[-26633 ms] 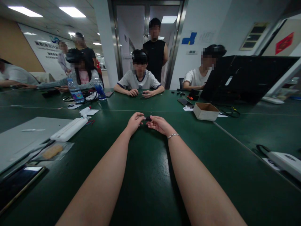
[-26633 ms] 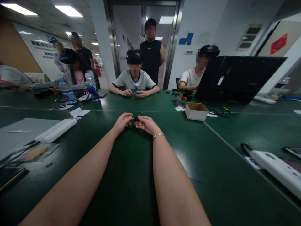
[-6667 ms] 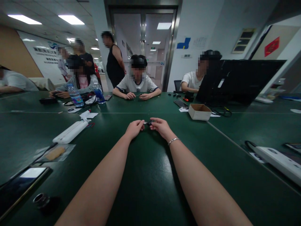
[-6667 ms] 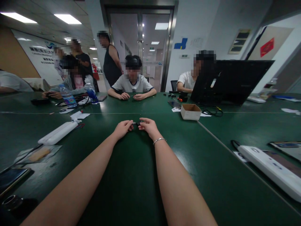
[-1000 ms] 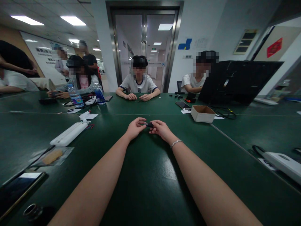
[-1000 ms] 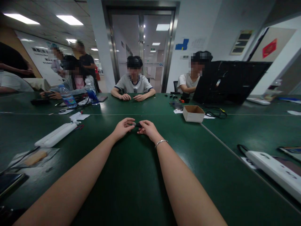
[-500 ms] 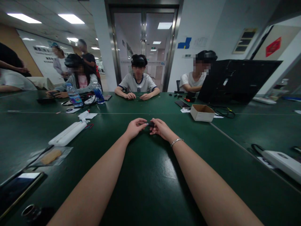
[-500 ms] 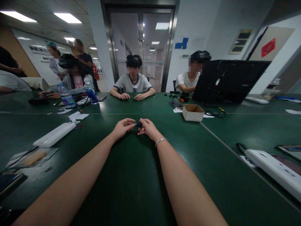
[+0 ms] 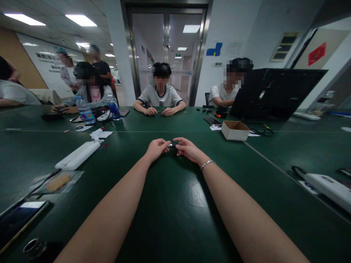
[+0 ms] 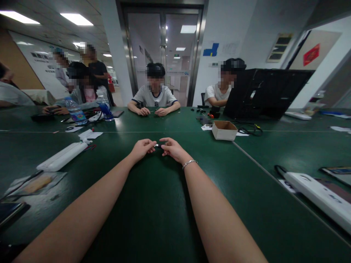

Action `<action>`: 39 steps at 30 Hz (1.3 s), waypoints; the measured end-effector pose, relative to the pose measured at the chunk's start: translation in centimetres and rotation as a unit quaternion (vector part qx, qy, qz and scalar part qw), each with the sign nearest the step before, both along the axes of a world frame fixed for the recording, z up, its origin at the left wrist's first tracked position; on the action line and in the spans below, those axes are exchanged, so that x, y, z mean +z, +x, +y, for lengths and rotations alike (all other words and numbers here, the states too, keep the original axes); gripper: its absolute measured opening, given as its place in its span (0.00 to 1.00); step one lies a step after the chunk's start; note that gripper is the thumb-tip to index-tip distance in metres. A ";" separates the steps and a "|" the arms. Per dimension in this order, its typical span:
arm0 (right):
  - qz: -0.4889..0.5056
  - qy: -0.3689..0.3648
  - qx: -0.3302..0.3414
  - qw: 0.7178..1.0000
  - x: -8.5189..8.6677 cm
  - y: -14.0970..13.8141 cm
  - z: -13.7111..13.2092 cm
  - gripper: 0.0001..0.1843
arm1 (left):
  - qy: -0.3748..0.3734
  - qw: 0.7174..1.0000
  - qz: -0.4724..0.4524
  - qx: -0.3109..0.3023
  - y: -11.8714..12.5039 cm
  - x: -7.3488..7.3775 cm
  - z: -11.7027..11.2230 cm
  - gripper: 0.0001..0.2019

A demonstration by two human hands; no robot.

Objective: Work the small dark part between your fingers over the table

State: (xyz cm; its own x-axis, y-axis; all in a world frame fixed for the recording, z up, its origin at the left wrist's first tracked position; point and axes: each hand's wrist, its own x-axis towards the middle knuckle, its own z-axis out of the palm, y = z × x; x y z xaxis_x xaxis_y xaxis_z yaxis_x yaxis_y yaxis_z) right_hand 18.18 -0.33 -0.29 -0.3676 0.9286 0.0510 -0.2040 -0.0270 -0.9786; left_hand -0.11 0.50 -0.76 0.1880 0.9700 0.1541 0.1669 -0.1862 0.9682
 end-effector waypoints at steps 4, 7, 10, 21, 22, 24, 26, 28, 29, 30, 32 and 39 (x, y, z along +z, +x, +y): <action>-0.001 -0.001 0.001 1.000 0.1 0.0 -0.1 0.15 | -0.002 1.000 0.017 -0.003 -0.1 -0.1 0.1 0.21; -0.004 -0.008 -0.004 1.000 0.2 0.0 -0.2 0.14 | 0.001 1.000 0.009 -0.009 -0.2 -0.2 0.1 0.20; -0.005 -0.022 -0.016 1.000 0.2 0.0 -0.1 0.11 | 0.011 1.000 -0.009 -0.024 -0.3 -0.2 0.0 0.19; 0.005 -0.034 -0.036 0.999 0.1 -0.2 -0.1 0.06 | 0.027 0.999 0.025 -0.022 -0.2 0.0 -0.1 0.20; 0.008 -0.025 -0.030 0.999 0.1 -0.2 -0.2 0.08 | 0.029 0.999 0.040 -0.019 -0.2 -0.1 -0.1 0.19; 0.013 -0.007 -0.012 1.000 0.2 -0.1 -0.3 0.11 | 0.046 0.995 0.085 -0.006 -0.2 -0.3 0.0 0.21; 0.013 0.001 0.001 1.000 0.2 0.0 -0.4 0.12 | 0.070 0.988 0.139 0.010 -0.2 -0.5 -0.1 0.26; 0.011 -0.003 0.006 1.000 0.2 0.0 -0.4 0.12 | 0.087 0.981 0.171 0.011 -0.1 -0.6 -0.2 0.27; 0.011 -0.005 0.007 1.000 0.2 0.0 -0.4 0.12 | 0.091 0.980 0.174 0.003 -0.1 -0.6 -0.3 0.25; 0.010 -0.007 0.007 1.000 0.3 0.0 -0.4 0.11 | 0.092 0.981 0.172 -0.010 -0.1 -0.7 -0.3 0.23; 0.009 -0.007 0.006 1.000 0.3 0.0 -0.4 0.10 | 0.093 0.982 0.162 -0.033 -0.1 -0.7 -0.3 0.19; 0.016 -0.005 0.004 1.000 0.3 -0.1 -0.3 0.11 | 0.077 0.982 0.169 -0.026 -0.2 -0.9 0.0 0.28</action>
